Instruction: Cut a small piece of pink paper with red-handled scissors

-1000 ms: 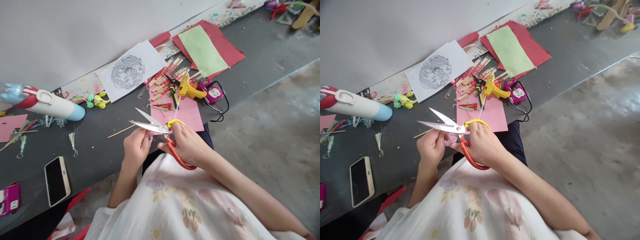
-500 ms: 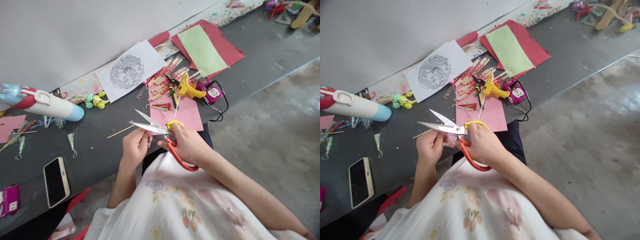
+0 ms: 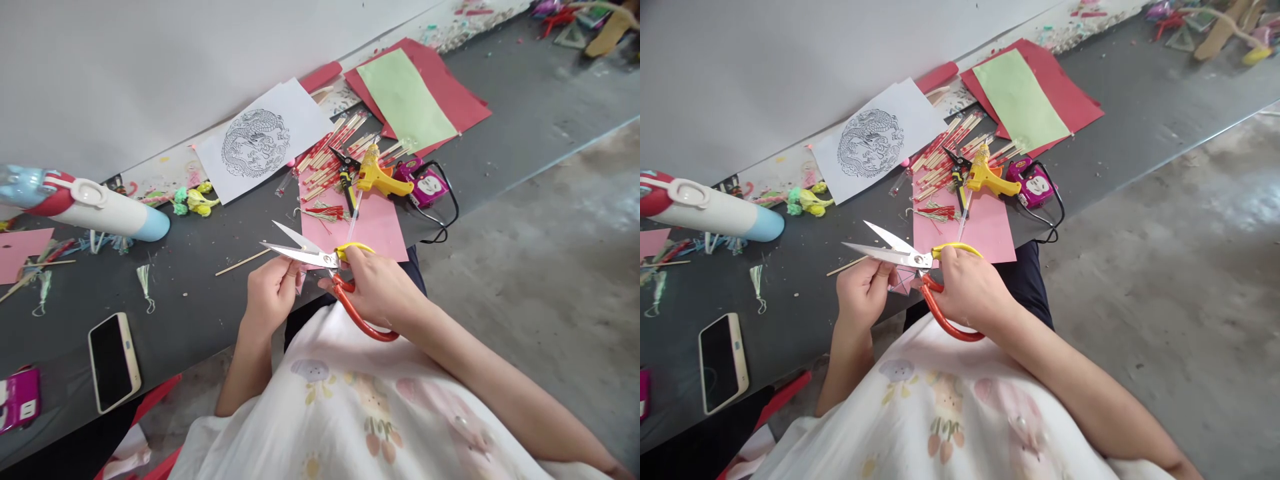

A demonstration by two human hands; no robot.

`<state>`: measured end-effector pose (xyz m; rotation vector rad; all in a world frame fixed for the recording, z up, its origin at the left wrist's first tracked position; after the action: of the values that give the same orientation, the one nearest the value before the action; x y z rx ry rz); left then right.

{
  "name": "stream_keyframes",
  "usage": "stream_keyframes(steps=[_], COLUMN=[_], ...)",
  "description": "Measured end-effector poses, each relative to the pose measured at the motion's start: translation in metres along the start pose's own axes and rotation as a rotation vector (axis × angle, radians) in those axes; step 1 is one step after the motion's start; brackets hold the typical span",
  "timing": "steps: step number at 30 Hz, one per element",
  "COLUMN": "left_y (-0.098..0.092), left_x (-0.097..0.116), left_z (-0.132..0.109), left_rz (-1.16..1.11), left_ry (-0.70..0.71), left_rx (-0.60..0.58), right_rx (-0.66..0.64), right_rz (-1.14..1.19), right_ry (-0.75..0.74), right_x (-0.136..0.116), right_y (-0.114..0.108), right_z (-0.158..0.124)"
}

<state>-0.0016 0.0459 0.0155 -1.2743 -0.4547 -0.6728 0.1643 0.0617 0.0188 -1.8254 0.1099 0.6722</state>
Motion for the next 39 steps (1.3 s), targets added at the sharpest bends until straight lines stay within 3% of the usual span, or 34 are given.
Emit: stream_keyframes(steps=[4,8,15,30,33,36,39], left_y=[-0.002,0.003,0.013,0.018,0.018,0.014,0.013], left_x=[-0.002,-0.013,-0.027,-0.029,-0.024,-0.016,-0.004], left_z=[0.003,0.004,0.000,-0.002,0.000,0.001,-0.003], left_rz=[-0.134,-0.345,-0.681,-0.741,-0.607,-0.206,0.225], left_ry=[-0.019,-0.127,-0.270,-0.342,-0.273,-0.120,0.128], left_rx=[-0.059,-0.199,-0.325,-0.354,-0.283,-0.044,0.201], right_rx=[0.041,0.088,0.062,0.059,0.061,0.062,0.044], right_rz=[0.017,0.008,0.027,-0.022,-0.032,-0.013,0.045], right_ry=[-0.067,-0.144,-0.138,-0.051,-0.014,0.030,0.079], right_x=[0.000,0.002,0.004,0.004,0.003,0.002,0.002], right_y=[0.000,0.001,0.002,0.001,-0.001,-0.003,-0.001], right_z=[-0.001,-0.002,-0.003,-0.004,-0.003,-0.001,-0.001])
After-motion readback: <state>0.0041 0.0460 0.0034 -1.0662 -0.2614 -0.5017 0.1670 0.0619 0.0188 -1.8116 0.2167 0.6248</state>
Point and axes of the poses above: each hand's wrist, its own z-axis towards the middle knuckle, its own y-axis out of the palm, x = y × z, the point moved 4 cm from there along z, towards the middle knuckle, and after that the axes turned 2 degrees about z, right-handed, at the moved point
